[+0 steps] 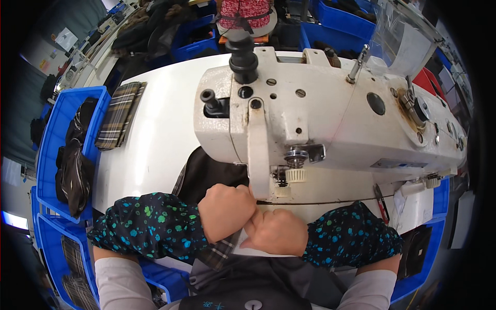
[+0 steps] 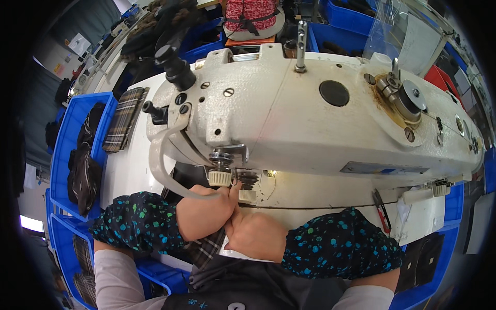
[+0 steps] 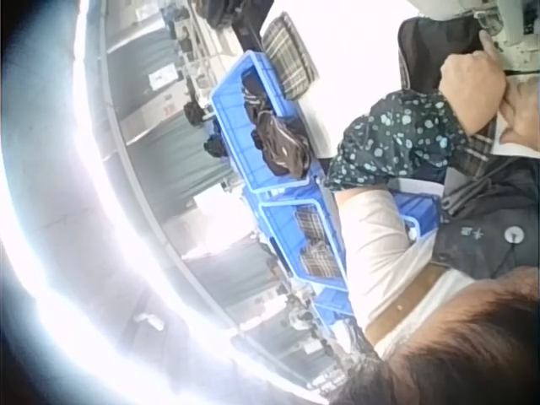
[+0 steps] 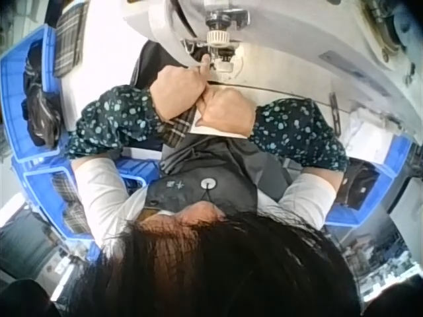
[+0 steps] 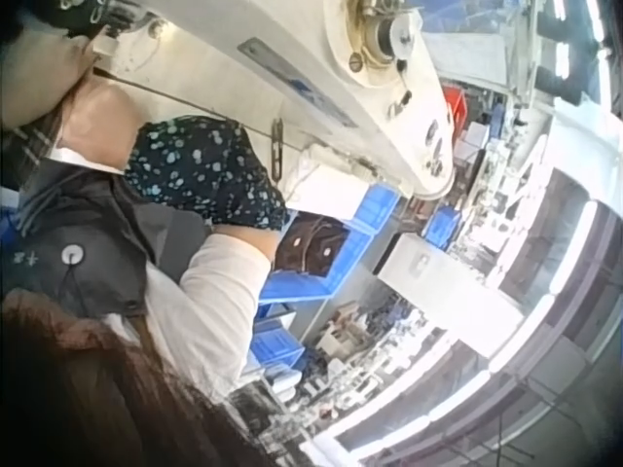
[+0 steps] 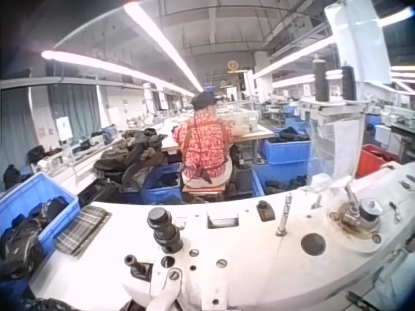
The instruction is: Sewing internal components or linings for small leather pouches using an industrial sewing machine.
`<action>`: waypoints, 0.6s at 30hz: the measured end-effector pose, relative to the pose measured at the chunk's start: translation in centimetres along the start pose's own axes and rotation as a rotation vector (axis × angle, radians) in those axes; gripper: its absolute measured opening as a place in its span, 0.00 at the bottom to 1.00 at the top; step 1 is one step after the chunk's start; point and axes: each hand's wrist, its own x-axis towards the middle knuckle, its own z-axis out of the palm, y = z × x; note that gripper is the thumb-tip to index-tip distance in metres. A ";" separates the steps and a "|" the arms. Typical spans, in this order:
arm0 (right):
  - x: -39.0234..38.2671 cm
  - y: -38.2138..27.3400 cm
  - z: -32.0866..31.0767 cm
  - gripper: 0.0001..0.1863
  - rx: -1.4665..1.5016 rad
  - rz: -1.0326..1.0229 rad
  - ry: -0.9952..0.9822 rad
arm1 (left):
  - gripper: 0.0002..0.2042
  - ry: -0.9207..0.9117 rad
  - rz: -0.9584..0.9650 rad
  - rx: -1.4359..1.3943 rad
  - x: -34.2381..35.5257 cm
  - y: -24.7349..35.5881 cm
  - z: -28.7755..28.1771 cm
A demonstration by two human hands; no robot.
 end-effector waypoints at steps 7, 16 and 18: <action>-0.3 -0.1 0.2 0.30 -0.063 0.024 0.021 | 0.12 0.012 -0.060 -0.084 0.2 0.4 0.4; -0.8 -2.1 1.1 0.13 -0.218 -0.144 0.202 | 0.26 -0.040 -0.025 -0.071 -3.0 1.1 -0.6; -0.9 -2.4 1.0 0.13 -0.232 -0.140 0.200 | 0.26 -0.029 -0.025 -0.074 -2.8 1.2 -0.7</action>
